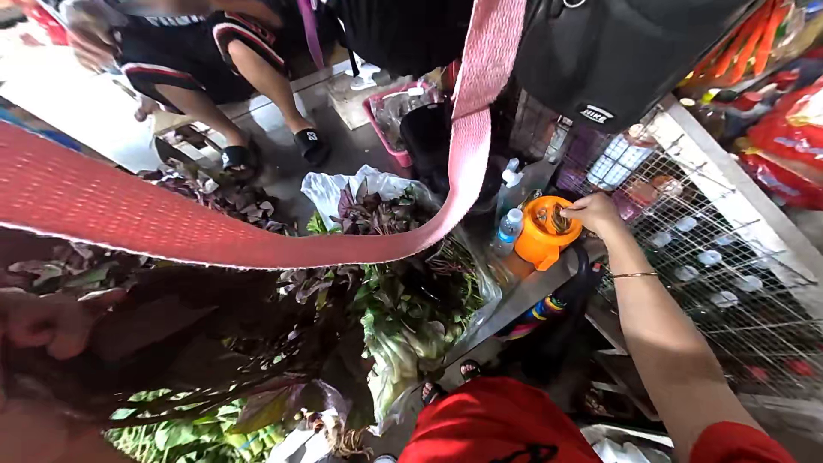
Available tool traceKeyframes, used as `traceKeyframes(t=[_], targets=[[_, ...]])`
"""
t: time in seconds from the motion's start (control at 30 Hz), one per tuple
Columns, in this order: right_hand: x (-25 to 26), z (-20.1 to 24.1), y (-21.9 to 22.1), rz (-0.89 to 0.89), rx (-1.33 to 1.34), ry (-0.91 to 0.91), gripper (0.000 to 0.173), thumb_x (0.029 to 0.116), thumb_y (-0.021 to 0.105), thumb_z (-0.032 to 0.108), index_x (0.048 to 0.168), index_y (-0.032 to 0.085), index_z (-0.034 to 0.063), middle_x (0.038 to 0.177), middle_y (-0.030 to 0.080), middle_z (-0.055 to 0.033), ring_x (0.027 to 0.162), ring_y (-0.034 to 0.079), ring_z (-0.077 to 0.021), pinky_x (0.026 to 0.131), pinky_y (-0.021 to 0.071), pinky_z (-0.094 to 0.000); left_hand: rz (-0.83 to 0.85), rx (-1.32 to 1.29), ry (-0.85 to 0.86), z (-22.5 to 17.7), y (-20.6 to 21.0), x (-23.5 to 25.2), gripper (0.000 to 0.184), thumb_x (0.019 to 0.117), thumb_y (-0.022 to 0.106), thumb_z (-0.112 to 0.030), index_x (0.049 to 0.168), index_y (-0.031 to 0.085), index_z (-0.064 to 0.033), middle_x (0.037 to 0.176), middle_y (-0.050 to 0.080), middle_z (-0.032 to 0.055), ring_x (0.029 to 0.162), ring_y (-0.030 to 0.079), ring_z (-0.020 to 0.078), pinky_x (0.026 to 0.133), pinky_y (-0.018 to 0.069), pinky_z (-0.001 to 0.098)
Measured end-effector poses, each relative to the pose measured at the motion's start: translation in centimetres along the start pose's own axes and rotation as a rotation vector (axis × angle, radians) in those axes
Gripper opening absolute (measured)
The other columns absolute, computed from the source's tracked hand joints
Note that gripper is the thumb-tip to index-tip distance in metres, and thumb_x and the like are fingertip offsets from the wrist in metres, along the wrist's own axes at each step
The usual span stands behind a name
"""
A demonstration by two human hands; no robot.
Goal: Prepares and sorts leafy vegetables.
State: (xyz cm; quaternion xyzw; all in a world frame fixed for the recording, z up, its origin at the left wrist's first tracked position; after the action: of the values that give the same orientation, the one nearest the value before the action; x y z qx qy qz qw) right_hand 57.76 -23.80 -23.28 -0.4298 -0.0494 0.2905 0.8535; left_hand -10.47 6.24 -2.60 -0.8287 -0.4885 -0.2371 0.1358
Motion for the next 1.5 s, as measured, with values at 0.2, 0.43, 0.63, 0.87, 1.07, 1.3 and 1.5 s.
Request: traceKeyframes(t=[0.2, 0.43, 0.63, 0.87, 1.07, 1.3, 1.5], targets=[[-0.2, -0.7, -0.2, -0.008, 0.051, -0.038, 0.021, 0.0929, 0.077, 0.018, 0.104, 0.077, 0.0007, 0.111, 0.069, -0.0291, 0.109, 0.062, -0.0490, 0.093, 0.0430, -0.0721, -0.079, 0.108, -0.047, -3.2, 5.9, 0.8, 0.013, 0.1066, 0.048, -0.037, 0.107, 0.056, -0.0266, 0.075, 0.053, -0.0186, 0.067, 0.057, -0.0014, 0.077, 0.0541, 0.0167], [0.1, -0.4, -1.0, -0.013, 0.169, -0.005, 0.021, 0.0938, 0.074, 0.013, 0.106, 0.075, -0.0038, 0.106, 0.070, -0.0276, 0.100, 0.065, -0.0430, 0.093, 0.0462, -0.0659, -0.071, 0.195, 0.028, -4.5, 9.2, 1.7, 0.011, 0.1057, 0.050, -0.031, 0.111, 0.056, -0.0231, 0.073, 0.056, -0.0188, 0.062, 0.057, -0.0017, 0.066, 0.0531, 0.0147], [0.0, -0.2, -1.5, -0.019, 0.238, 0.015, 0.021, 0.1001, 0.065, 0.012, 0.112, 0.071, -0.0049, 0.107, 0.071, -0.0239, 0.098, 0.067, -0.0378, 0.091, 0.0506, -0.0582, -0.021, 0.198, 0.062, -4.2, 9.3, 1.8, 0.011, 0.1038, 0.055, -0.034, 0.111, 0.057, -0.0263, 0.076, 0.057, -0.0200, 0.064, 0.056, -0.0029, 0.064, 0.0506, 0.0133], [-4.5, 4.8, -4.4, -0.126, 0.494, -0.311, 0.032, 0.1010, 0.061, 0.013, 0.128, 0.059, -0.0039, 0.112, 0.069, -0.0197, 0.093, 0.072, -0.0239, 0.088, 0.0601, -0.0420, -0.082, 0.507, 0.083, -6.3, 9.9, 1.2, 0.020, 0.1016, 0.053, -0.035, 0.113, 0.056, -0.0193, 0.081, 0.058, -0.0197, 0.068, 0.058, -0.0060, 0.064, 0.0533, 0.0168], [-12.7, 17.9, 8.8, 0.420, 1.073, -0.500, 0.025, 0.0971, 0.042, 0.005, 0.110, 0.064, 0.0078, 0.107, 0.076, -0.0048, 0.090, 0.075, -0.0205, 0.072, 0.0646, -0.0362, -0.016, 0.524, -0.082, -3.1, 10.3, 0.6, 0.029, 0.1025, 0.054, -0.025, 0.118, 0.058, -0.0014, 0.075, 0.062, 0.0004, 0.061, 0.061, 0.0078, 0.059, 0.0562, 0.0276], [-21.1, 38.1, 12.9, 0.787, 1.148, -0.878, 0.028, 0.0898, 0.070, 0.023, 0.115, 0.059, 0.0161, 0.121, 0.071, -0.0014, 0.098, 0.073, -0.0193, 0.070, 0.0642, -0.0358, 0.115, 0.601, -0.194, -0.4, 12.1, -2.5, 0.031, 0.1055, 0.053, -0.024, 0.121, 0.060, 0.0013, 0.091, 0.065, 0.0060, 0.076, 0.062, 0.0084, 0.074, 0.0544, 0.0280], [-26.4, 46.8, 14.2, 1.076, 0.759, -1.252, 0.057, 0.0753, 0.079, 0.045, 0.121, 0.064, 0.0136, 0.123, 0.068, -0.0016, 0.099, 0.067, -0.0110, 0.072, 0.0581, -0.0275, 0.149, 0.655, -0.228, -1.4, 13.1, -3.9, 0.034, 0.1065, 0.052, -0.025, 0.123, 0.060, 0.0038, 0.101, 0.067, 0.0141, 0.091, 0.065, 0.0171, 0.086, 0.0541, 0.0357]])
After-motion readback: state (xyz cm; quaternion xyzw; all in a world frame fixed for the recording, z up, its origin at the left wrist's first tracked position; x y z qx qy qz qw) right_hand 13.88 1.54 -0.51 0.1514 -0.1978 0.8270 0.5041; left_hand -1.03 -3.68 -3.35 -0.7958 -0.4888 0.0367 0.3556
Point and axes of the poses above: each hand's wrist, its own x-axis towards the middle knuckle, its own y-axis out of the palm, z = x × y, the point moved 7 cm from there along x, towards the middle knuckle
